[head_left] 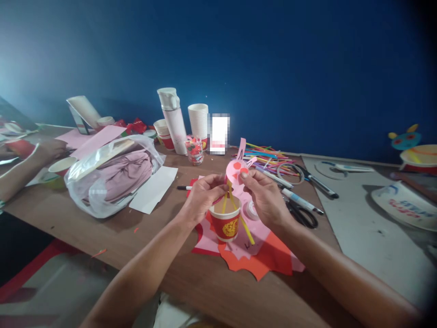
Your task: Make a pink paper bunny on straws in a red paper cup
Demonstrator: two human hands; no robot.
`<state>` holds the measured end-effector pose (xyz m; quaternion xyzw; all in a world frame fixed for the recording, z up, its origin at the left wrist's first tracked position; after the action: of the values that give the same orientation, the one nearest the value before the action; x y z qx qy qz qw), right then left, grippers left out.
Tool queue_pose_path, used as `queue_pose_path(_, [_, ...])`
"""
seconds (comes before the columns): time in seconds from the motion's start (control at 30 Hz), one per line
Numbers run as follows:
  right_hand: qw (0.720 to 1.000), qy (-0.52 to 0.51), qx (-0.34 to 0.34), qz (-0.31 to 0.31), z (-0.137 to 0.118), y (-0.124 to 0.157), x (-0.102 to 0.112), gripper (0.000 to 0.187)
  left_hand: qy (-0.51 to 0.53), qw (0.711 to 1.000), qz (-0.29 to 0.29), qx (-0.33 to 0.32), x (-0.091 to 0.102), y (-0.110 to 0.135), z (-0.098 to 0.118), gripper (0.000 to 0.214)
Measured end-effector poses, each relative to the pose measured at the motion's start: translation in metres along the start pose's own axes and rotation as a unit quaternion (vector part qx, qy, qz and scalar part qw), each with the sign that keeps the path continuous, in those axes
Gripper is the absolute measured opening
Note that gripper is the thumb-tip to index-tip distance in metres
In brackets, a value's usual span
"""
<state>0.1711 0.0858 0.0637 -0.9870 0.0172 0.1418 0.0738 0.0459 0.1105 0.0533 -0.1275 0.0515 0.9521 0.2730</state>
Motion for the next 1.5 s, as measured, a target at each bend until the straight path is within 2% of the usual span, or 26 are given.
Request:
queue_pose_path(0.23, [0.999,0.026,-0.001,-0.021,0.001,-0.001,-0.003,0.018,0.033,0.999,-0.011,-0.005,-0.001,-0.001,-0.002,0.018])
queue_pose_path(0.47, [0.997,0.064,0.010,0.033,-0.002,-0.003,0.012,0.022,0.038,0.999,-0.007,0.007,-0.001,-0.001,-0.004,0.016])
queue_pose_path(0.8, [0.988,0.140,0.060,-0.012,-0.011,-0.005,0.002,0.018,0.016,1.000,-0.014,0.002,-0.002,-0.002,-0.004,0.017])
queue_pose_path(1.03, [0.975,0.208,0.071,-0.014,-0.016,-0.006,0.003,0.018,0.012,1.000,-0.023,-0.001,-0.003,-0.002,-0.004,0.014])
queue_pose_path(1.27, [0.970,0.230,0.078,-0.010,-0.016,-0.006,0.002,0.015,0.022,1.000,-0.016,0.005,-0.005,-0.001,-0.003,0.014])
queue_pose_path(1.5, [0.963,0.259,0.078,-0.007,-0.019,-0.005,0.001,0.016,-0.013,1.000,-0.017,0.014,-0.004,0.000,-0.002,0.011])
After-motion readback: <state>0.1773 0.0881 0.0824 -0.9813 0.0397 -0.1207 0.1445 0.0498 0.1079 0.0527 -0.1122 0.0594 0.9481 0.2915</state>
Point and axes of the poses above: each hand's wrist, its own y-axis away from the middle knuckle, its own x-axis out of the back of the hand, z = x × y, the point moved 10 cm from there along -y, towards the middle knuckle, and after that the axes turned 9 degrees about -z, right-handed, at the moved point
